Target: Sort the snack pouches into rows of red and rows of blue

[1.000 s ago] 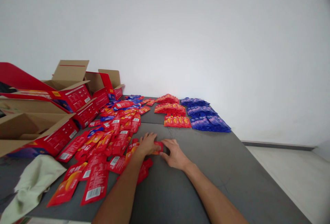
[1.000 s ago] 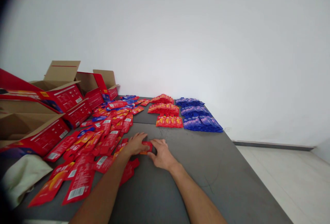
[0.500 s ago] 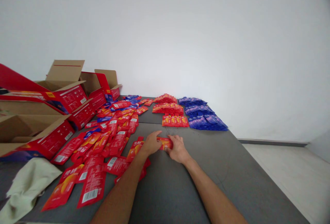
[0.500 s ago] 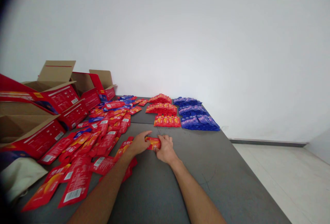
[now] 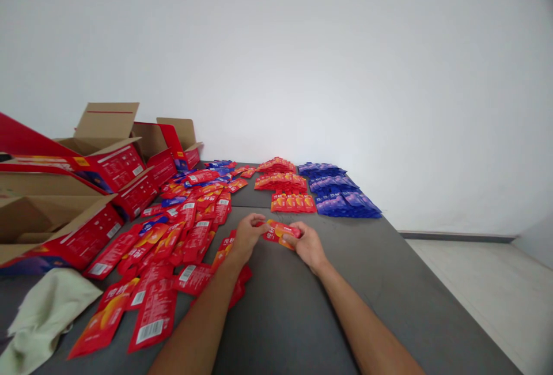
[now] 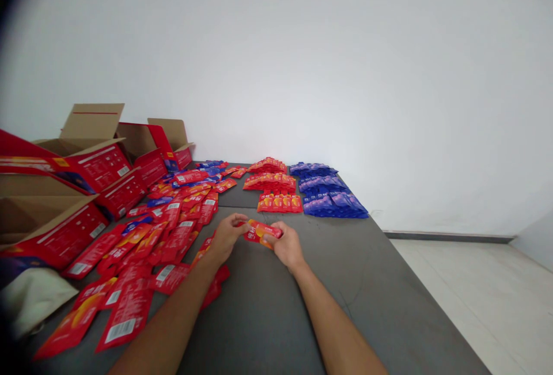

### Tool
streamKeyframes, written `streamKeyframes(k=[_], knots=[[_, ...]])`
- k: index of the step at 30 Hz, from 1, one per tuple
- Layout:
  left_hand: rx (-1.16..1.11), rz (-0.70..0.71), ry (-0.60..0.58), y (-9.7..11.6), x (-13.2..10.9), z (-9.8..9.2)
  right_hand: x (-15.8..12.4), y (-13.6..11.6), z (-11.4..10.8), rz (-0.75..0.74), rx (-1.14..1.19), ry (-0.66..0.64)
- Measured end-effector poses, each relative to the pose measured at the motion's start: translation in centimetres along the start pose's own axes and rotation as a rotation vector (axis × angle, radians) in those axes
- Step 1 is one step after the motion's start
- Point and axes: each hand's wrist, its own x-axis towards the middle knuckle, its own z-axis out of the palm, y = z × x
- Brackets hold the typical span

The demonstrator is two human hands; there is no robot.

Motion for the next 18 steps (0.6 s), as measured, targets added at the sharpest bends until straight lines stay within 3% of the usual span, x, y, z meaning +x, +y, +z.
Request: streamKeyframes(k=[2, 5, 10, 14, 18], knots=[[-0.119, -0.045, -0.032, 0.1, -0.1, 0.0, 0.1, 0.0, 0.2, 0.038, 0.114, -0.002], [-0.115, -0.053, -0.054, 0.2, -0.1, 0.1, 0.1, 0.0, 0.3, 0.077, 0.216, -0.008], [0.099, 0.085, 0.109, 0.2, 0.0, 0.1, -0.3, -0.8, 0.1, 0.08, 0.202, -0.115], [0.103, 0.095, 0.171, 0.8, -0.3, 0.2, -0.5, -0.8, 0.0, 0.031, 0.125, -0.196], [-0.059, -0.012, 0.082, 1.4, -0.8, 0.8, -0.2, -0.3, 0.1, 0.015, 0.071, -0.093]])
